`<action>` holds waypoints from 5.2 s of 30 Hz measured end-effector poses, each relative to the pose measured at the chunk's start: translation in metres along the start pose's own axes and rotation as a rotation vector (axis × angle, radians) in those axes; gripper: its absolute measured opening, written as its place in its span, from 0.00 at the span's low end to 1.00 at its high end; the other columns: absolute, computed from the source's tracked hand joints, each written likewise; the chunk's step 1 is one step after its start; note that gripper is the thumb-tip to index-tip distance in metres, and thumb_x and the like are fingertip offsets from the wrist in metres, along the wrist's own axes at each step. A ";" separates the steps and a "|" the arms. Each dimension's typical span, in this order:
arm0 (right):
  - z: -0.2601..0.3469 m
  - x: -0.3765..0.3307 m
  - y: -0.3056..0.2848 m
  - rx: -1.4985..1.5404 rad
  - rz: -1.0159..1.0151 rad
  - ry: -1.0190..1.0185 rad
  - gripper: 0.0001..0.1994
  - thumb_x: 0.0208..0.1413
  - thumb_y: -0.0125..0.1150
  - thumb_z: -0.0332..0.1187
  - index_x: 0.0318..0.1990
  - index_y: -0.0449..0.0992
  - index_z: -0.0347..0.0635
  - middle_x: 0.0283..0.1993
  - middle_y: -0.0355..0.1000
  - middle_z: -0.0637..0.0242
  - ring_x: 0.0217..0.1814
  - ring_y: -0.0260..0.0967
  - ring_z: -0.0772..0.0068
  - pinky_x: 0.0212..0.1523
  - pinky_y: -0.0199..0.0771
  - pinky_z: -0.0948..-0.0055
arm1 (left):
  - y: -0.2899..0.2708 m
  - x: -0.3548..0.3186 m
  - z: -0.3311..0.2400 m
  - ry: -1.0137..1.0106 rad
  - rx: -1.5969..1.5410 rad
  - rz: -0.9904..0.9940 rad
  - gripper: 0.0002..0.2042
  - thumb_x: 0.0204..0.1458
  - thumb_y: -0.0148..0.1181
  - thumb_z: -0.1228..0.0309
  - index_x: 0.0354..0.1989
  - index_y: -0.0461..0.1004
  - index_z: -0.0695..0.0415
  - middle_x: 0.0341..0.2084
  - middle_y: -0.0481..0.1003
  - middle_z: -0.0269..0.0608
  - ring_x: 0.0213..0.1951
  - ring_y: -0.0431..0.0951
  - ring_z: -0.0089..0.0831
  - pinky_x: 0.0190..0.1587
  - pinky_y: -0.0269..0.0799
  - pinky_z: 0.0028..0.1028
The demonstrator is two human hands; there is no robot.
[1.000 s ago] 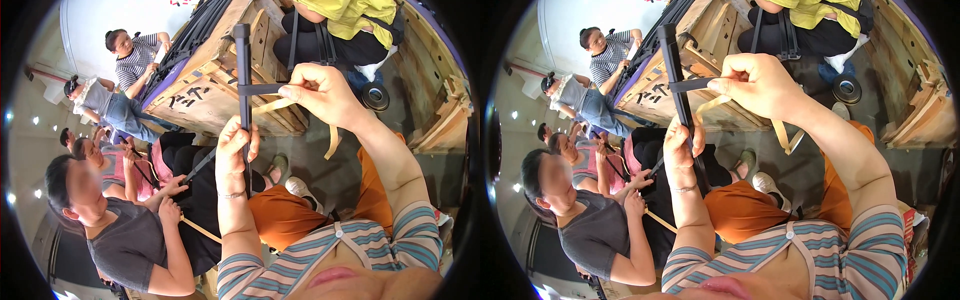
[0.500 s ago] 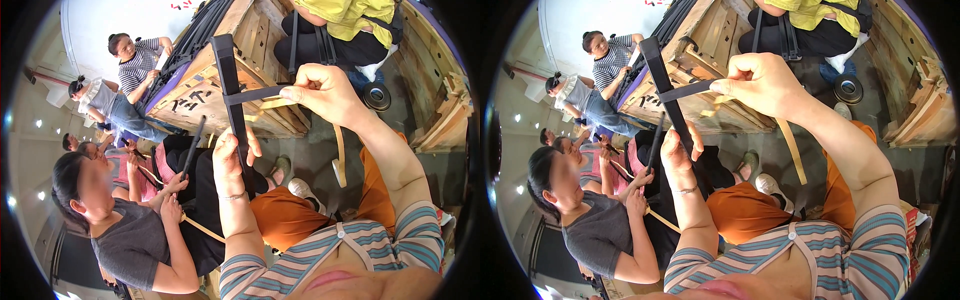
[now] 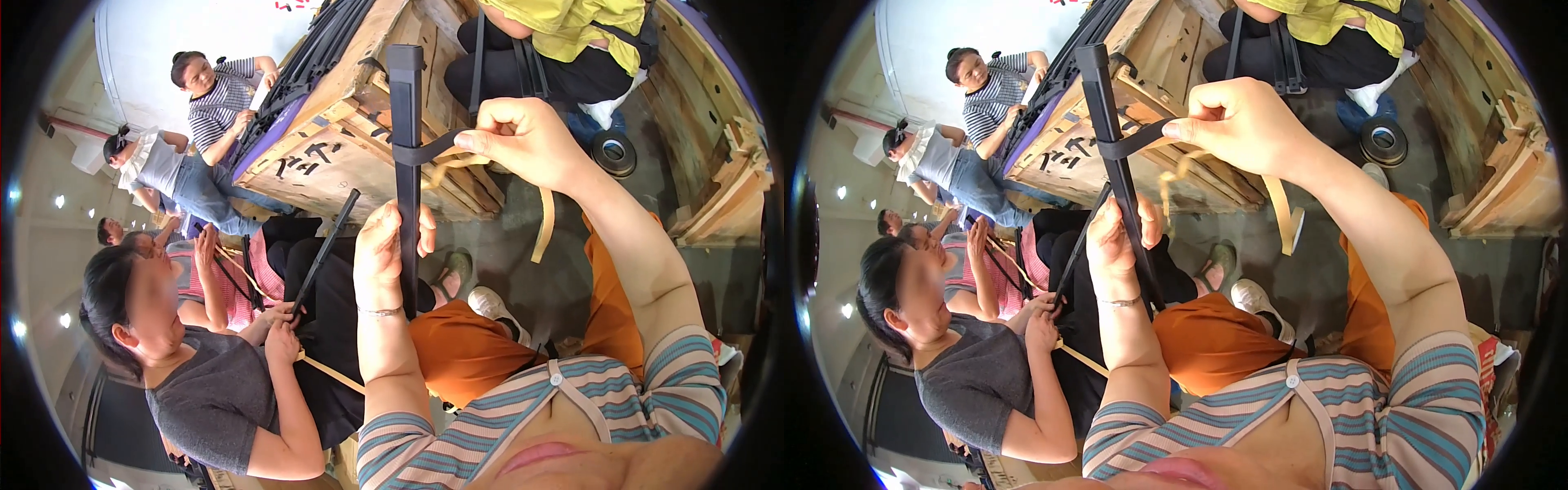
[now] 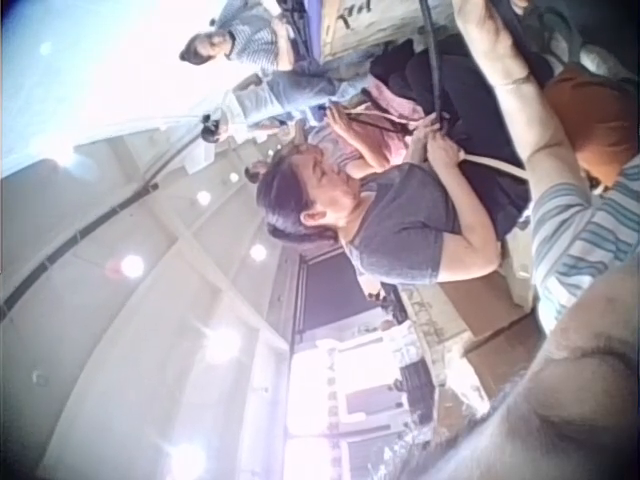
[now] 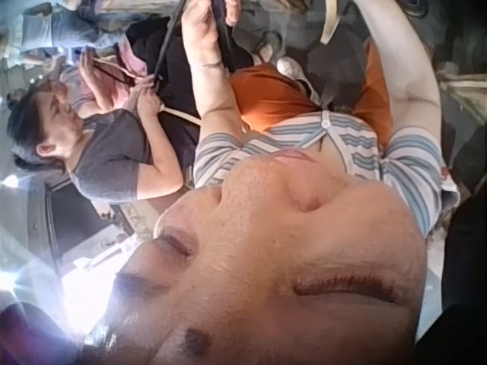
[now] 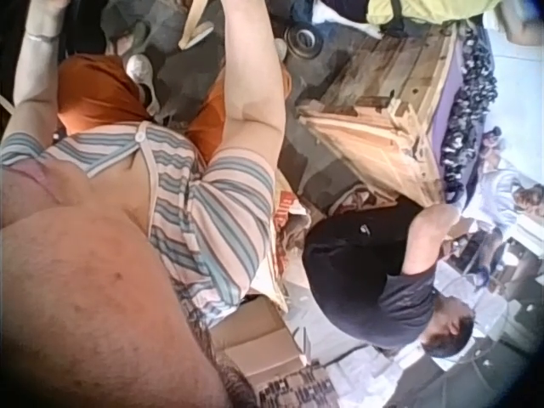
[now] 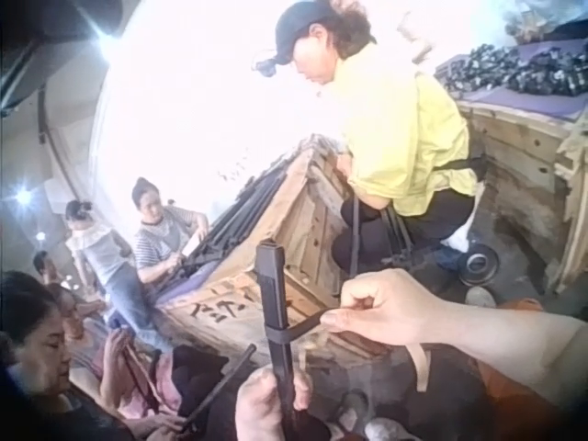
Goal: Applying adhesive tape to long black plastic or rubber components on an assembly line.
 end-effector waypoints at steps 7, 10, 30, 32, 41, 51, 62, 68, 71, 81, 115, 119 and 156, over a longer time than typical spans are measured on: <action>0.007 -0.002 0.008 -0.045 -0.003 -0.273 0.10 0.46 0.62 0.36 0.32 0.74 0.39 0.31 0.66 0.67 0.25 0.65 0.73 0.26 0.65 0.76 | 0.009 0.004 0.001 -0.060 0.024 -0.061 0.26 0.52 0.49 0.51 0.30 0.70 0.69 0.16 0.69 0.44 0.16 0.65 0.25 0.19 0.59 0.19; 0.004 0.002 0.011 -0.070 -0.049 -0.361 0.08 0.44 0.62 0.33 0.28 0.73 0.38 0.30 0.66 0.66 0.26 0.65 0.73 0.27 0.65 0.76 | 0.013 0.006 0.003 -0.090 0.034 -0.092 0.25 0.52 0.48 0.52 0.30 0.70 0.69 0.15 0.68 0.43 0.16 0.65 0.25 0.20 0.58 0.20; 0.016 0.001 -0.016 -0.090 -0.103 -0.247 0.09 0.50 0.56 0.31 0.23 0.69 0.36 0.14 0.62 0.61 0.14 0.55 0.74 0.18 0.58 0.75 | 0.041 0.038 0.009 -0.067 -0.086 -0.059 0.22 0.54 0.47 0.55 0.31 0.68 0.67 0.13 0.65 0.38 0.16 0.61 0.23 0.19 0.54 0.20; 0.015 0.000 -0.020 -0.128 -0.116 -0.233 0.09 0.50 0.57 0.31 0.23 0.70 0.36 0.15 0.63 0.59 0.13 0.56 0.71 0.17 0.58 0.74 | 0.045 0.040 0.013 -0.038 -0.099 -0.069 0.22 0.54 0.46 0.54 0.31 0.68 0.67 0.13 0.64 0.38 0.15 0.60 0.23 0.19 0.53 0.20; 0.017 -0.010 -0.034 -0.085 -0.209 -0.231 0.07 0.46 0.56 0.30 0.26 0.71 0.34 0.17 0.65 0.57 0.16 0.62 0.69 0.20 0.62 0.75 | 0.077 0.046 0.026 0.094 0.015 -0.124 0.21 0.56 0.43 0.56 0.31 0.66 0.66 0.11 0.60 0.38 0.13 0.56 0.24 0.17 0.50 0.22; -0.007 0.002 -0.023 0.457 -0.133 0.173 0.07 0.47 0.52 0.29 0.23 0.73 0.36 0.19 0.63 0.75 0.18 0.54 0.88 0.18 0.52 0.84 | 0.097 0.048 0.043 0.062 -0.002 -0.264 0.21 0.58 0.40 0.55 0.29 0.66 0.63 0.11 0.61 0.35 0.11 0.57 0.21 0.15 0.52 0.19; -0.020 0.007 -0.020 0.980 0.159 0.694 0.06 0.46 0.52 0.29 0.22 0.69 0.37 0.15 0.56 0.78 0.12 0.42 0.89 0.13 0.39 0.83 | 0.102 0.039 0.059 -0.021 -0.093 -0.468 0.19 0.58 0.35 0.57 0.28 0.64 0.61 0.11 0.58 0.34 0.11 0.54 0.22 0.15 0.49 0.21; -0.040 0.012 -0.009 0.490 0.107 0.427 0.06 0.44 0.54 0.30 0.22 0.70 0.38 0.16 0.63 0.70 0.13 0.54 0.79 0.15 0.53 0.75 | 0.094 0.030 0.069 0.019 0.017 -0.426 0.19 0.58 0.39 0.55 0.27 0.64 0.59 0.09 0.60 0.33 0.10 0.55 0.21 0.14 0.51 0.20; -0.060 0.014 0.010 -0.335 0.017 0.066 0.06 0.45 0.57 0.32 0.25 0.74 0.40 0.22 0.71 0.56 0.22 0.66 0.65 0.27 0.65 0.69 | 0.122 0.033 0.063 0.044 0.235 -0.173 0.22 0.56 0.41 0.51 0.25 0.66 0.60 0.09 0.61 0.31 0.10 0.56 0.18 0.13 0.50 0.18; -0.014 0.007 -0.027 1.001 0.250 0.204 0.15 0.58 0.48 0.40 0.36 0.70 0.33 0.23 0.59 0.74 0.20 0.50 0.87 0.18 0.49 0.88 | 0.105 0.041 0.045 -0.061 -0.589 0.138 0.20 0.56 0.42 0.54 0.23 0.62 0.60 0.07 0.56 0.32 0.08 0.52 0.22 0.11 0.46 0.21; -0.016 0.000 -0.012 0.747 0.256 0.150 0.10 0.54 0.54 0.32 0.39 0.71 0.35 0.23 0.62 0.77 0.19 0.51 0.91 0.18 0.49 0.88 | 0.100 0.050 0.040 -0.028 -0.295 -0.213 0.21 0.58 0.38 0.53 0.34 0.65 0.62 0.15 0.64 0.37 0.18 0.62 0.25 0.23 0.57 0.23; -0.004 -0.005 -0.006 0.731 0.326 0.172 0.09 0.53 0.56 0.29 0.39 0.71 0.32 0.23 0.61 0.75 0.20 0.50 0.91 0.18 0.50 0.87 | 0.081 0.021 0.069 -0.131 -0.281 0.051 0.15 0.52 0.54 0.60 0.35 0.65 0.62 0.15 0.63 0.34 0.17 0.61 0.21 0.20 0.55 0.20; -0.011 -0.016 0.036 0.731 0.505 0.320 0.12 0.57 0.51 0.36 0.34 0.71 0.35 0.24 0.68 0.69 0.23 0.64 0.85 0.21 0.65 0.86 | 0.042 -0.004 0.036 -0.056 -0.328 -0.257 0.11 0.48 0.59 0.74 0.40 0.67 0.58 0.16 0.64 0.30 0.13 0.56 0.15 0.15 0.48 0.16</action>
Point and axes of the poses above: each hand's wrist, its own x-axis towards the middle knuckle, its own y-axis out of the palm, z = x × y, the point moved 1 cm from there along x, towards the middle knuckle
